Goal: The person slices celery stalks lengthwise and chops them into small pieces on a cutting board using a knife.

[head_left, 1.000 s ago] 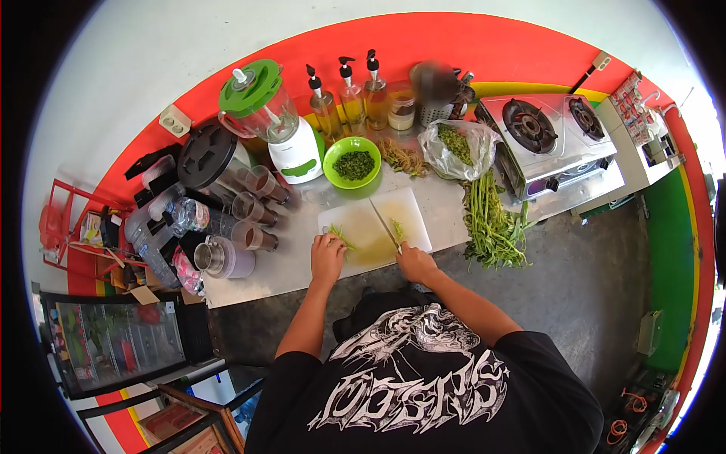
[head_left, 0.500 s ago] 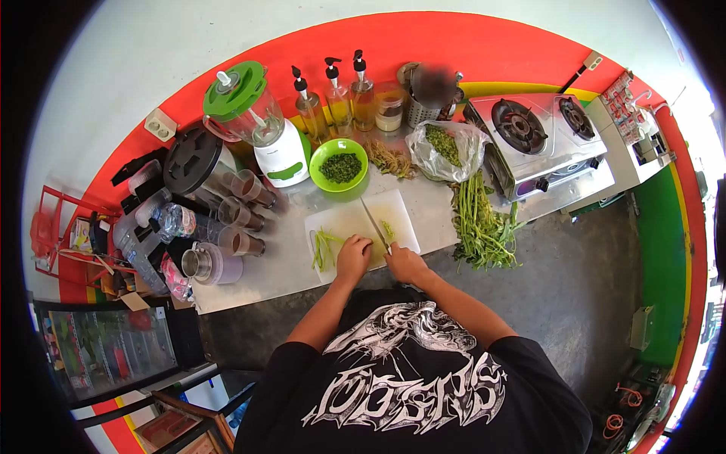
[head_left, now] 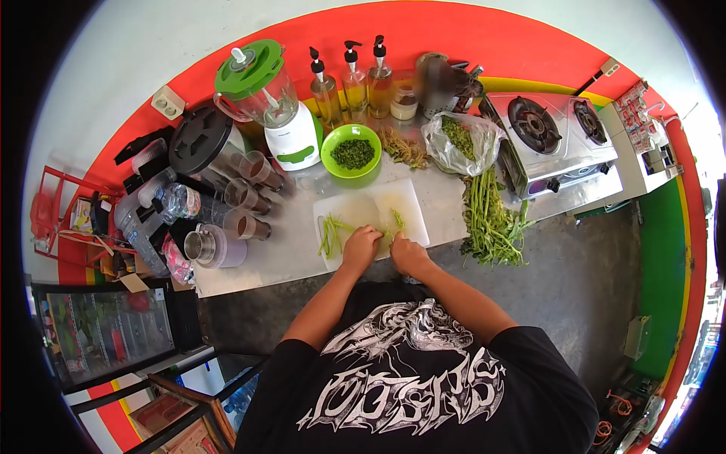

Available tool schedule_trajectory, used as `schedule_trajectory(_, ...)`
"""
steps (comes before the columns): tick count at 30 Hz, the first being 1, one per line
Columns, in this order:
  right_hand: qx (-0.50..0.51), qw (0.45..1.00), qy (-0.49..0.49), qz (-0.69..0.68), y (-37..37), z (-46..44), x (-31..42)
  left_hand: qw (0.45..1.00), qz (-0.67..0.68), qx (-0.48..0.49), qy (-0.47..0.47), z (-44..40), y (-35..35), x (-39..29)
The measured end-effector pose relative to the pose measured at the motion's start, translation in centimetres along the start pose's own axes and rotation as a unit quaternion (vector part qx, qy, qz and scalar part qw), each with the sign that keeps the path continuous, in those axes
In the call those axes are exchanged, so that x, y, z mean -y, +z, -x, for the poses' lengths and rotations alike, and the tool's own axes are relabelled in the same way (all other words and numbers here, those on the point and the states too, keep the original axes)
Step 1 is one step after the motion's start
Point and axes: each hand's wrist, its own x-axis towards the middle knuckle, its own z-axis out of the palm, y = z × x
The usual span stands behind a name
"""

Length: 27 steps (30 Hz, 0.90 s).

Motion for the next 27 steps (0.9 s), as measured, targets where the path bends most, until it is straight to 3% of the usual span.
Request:
schedule_trajectory(4,0.003,1.000,-0.007,0.023,0.9,0.6,-0.2,0.998,0.004,0.026,-0.049,-0.4,-0.3,-0.5)
schedule_trajectory(6,0.005,0.999,0.043,-0.018,1.1,0.5,0.3,0.999,0.013,0.005,-0.048,-0.4,-0.4,-0.8)
schedule_trajectory(8,0.009,0.999,0.032,-0.014,0.4,-0.4,0.4,0.999,0.023,-0.017,-0.045,-0.6,-0.6,-1.1)
schedule_trajectory(16,0.027,0.999,0.029,-0.003,0.0,1.3,1.3,0.996,-0.078,-0.005,-0.043,-1.0,-0.5,-0.8)
schedule_trajectory(27,0.033,0.999,0.020,-0.008,0.4,1.3,1.0,0.998,-0.017,-0.054,-0.033,0.3,-0.5,0.1)
